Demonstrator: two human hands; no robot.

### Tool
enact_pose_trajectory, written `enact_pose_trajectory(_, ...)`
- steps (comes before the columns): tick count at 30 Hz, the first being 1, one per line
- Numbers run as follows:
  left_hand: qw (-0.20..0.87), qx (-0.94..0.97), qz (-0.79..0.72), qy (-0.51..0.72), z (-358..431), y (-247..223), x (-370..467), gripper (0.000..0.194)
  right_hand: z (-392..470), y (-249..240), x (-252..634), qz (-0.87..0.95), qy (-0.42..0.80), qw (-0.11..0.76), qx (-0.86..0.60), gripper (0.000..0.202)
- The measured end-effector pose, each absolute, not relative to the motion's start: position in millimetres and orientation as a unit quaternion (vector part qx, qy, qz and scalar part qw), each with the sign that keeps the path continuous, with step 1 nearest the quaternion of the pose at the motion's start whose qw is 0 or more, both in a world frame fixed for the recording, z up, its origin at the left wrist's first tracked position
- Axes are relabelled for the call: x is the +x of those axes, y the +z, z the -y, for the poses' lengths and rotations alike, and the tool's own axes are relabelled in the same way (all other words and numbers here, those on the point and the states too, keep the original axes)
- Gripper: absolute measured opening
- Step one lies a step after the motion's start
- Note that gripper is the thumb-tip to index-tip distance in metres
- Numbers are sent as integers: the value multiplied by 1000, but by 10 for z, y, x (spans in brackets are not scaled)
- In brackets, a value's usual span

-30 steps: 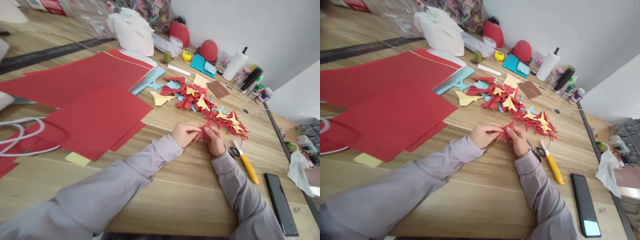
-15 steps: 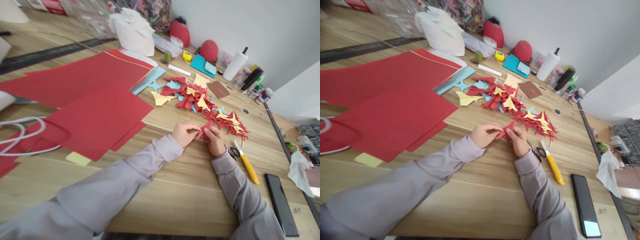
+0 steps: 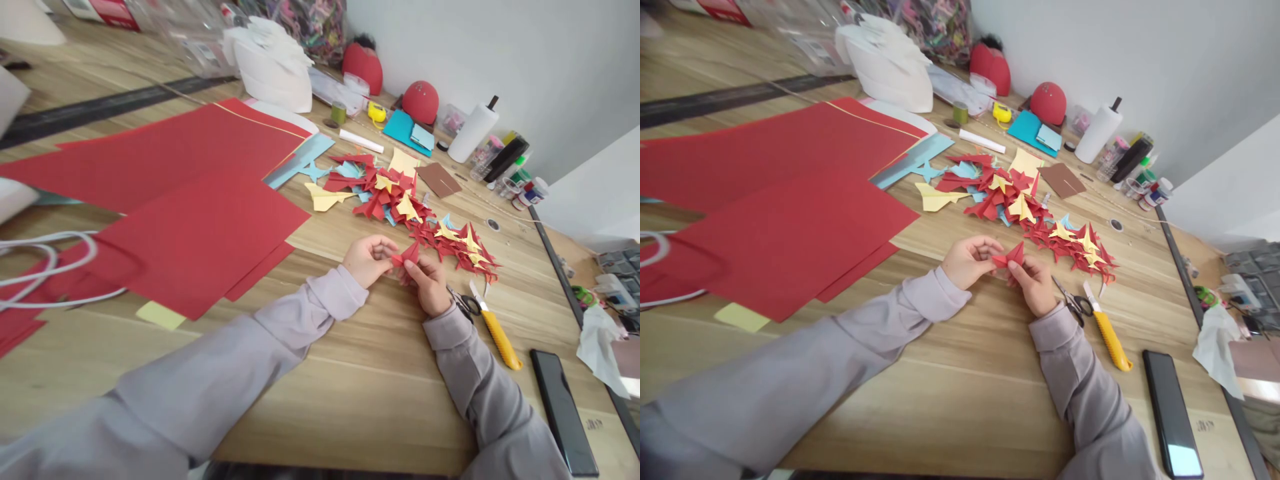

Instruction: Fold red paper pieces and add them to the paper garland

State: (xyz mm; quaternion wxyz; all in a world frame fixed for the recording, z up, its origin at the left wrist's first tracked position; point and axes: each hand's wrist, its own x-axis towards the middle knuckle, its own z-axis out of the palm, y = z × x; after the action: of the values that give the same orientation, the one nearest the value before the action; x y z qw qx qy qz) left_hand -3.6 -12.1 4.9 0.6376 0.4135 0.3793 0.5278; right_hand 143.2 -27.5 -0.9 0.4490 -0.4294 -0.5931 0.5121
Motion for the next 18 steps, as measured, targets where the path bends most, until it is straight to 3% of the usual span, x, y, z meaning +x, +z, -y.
enact_pose_trajectory(18,668,409,-358,507,63,4,-74,33,274,26,1433,601,496,431,-455,25)
